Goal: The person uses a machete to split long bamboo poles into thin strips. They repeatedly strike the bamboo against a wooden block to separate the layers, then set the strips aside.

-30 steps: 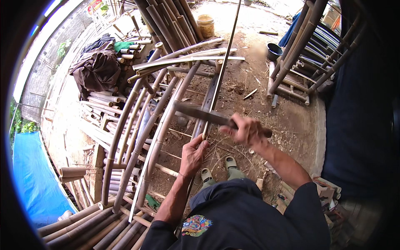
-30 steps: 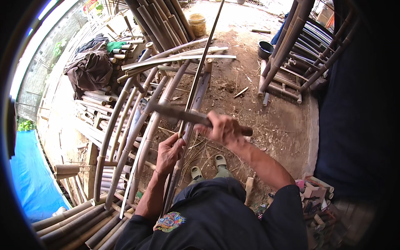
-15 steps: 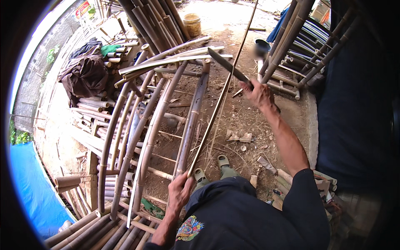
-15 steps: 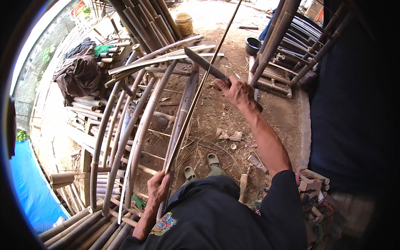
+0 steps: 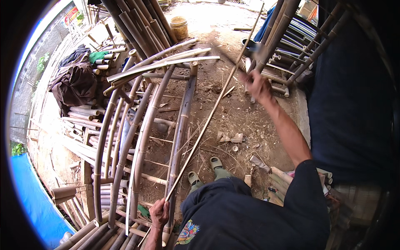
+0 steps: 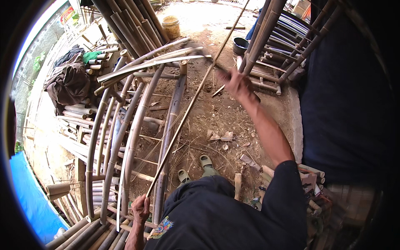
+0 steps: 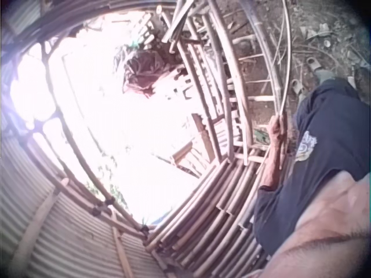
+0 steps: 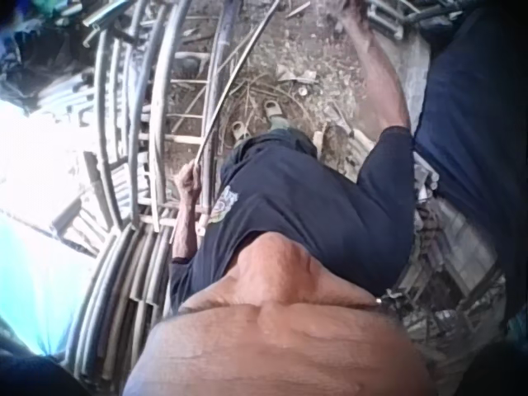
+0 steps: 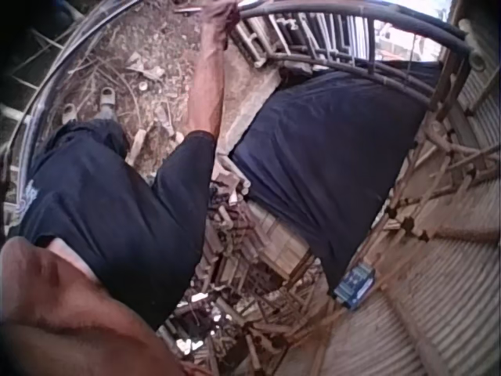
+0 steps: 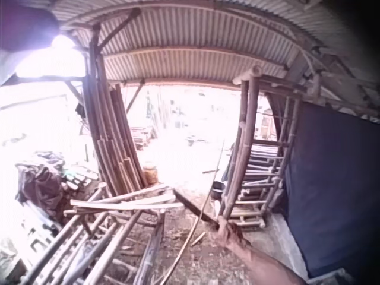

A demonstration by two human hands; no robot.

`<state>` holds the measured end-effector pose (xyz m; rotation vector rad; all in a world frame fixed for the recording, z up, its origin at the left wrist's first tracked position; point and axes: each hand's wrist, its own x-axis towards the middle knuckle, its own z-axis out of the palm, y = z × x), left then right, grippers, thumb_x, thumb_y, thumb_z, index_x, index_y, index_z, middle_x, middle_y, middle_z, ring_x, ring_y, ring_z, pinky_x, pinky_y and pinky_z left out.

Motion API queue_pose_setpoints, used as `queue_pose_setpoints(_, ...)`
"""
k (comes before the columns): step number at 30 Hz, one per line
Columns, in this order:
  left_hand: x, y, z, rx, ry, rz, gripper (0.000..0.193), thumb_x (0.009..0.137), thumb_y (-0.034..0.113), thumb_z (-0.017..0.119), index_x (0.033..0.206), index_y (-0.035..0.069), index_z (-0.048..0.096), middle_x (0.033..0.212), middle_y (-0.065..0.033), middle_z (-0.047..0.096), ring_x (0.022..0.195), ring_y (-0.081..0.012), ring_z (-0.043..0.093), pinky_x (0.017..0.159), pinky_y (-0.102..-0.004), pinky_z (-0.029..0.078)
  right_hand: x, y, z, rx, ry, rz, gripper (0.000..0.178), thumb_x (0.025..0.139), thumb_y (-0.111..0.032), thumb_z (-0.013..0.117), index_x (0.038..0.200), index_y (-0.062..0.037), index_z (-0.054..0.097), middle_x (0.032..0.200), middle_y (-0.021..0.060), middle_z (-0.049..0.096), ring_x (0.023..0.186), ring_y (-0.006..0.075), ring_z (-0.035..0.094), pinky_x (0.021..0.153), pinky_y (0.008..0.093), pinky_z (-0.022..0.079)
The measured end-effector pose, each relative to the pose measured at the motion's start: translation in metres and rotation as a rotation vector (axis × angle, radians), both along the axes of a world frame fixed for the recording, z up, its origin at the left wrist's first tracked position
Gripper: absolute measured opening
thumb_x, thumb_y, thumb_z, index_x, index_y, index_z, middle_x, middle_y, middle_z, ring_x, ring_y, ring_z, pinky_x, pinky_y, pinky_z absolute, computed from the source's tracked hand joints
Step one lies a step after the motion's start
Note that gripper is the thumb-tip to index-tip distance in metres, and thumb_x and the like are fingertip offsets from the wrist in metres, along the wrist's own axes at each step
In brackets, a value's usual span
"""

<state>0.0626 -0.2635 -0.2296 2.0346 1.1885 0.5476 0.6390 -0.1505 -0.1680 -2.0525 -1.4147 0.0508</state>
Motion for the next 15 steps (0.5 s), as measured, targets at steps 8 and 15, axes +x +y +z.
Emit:
queue_pose_setpoints(8, -0.026, -0.005, -0.006, -0.022, 0.055, 0.01, 0.006, 0.086, 0.005, 0.06, 0.085, 0.001, 0.064, 0.062, -0.0148, 0.05, 0.056, -0.0302, 0.054, 0.053, -0.0365, 0.041, 0.034, 0.002, 0.003, -0.084, -0.087, -0.101, 0.081, 0.08, -0.086, 0.026, 0.076, -0.0101, 0.053, 0.052, 0.0012, 0.048, 0.042, 0.0115, 0.046, 0.036, 0.0314, 0.036)
queue_pose_setpoints(15, -0.094, -0.033, -0.043, -0.04, 0.114, 0.08, 0.036, 0.095, 0.024, 0.048, 0.068, 0.001, 0.053, 0.056, -0.0137, 0.048, 0.051, -0.03, 0.051, 0.05, -0.0391, 0.038, 0.117, -0.021, 0.076, -0.214, -0.251, -0.373, 0.083, 0.082, -0.08, 0.041, 0.096, -0.0013, 0.065, 0.086, 0.0266, 0.067, 0.09, 0.0438, 0.064, 0.079, 0.049, 0.048)
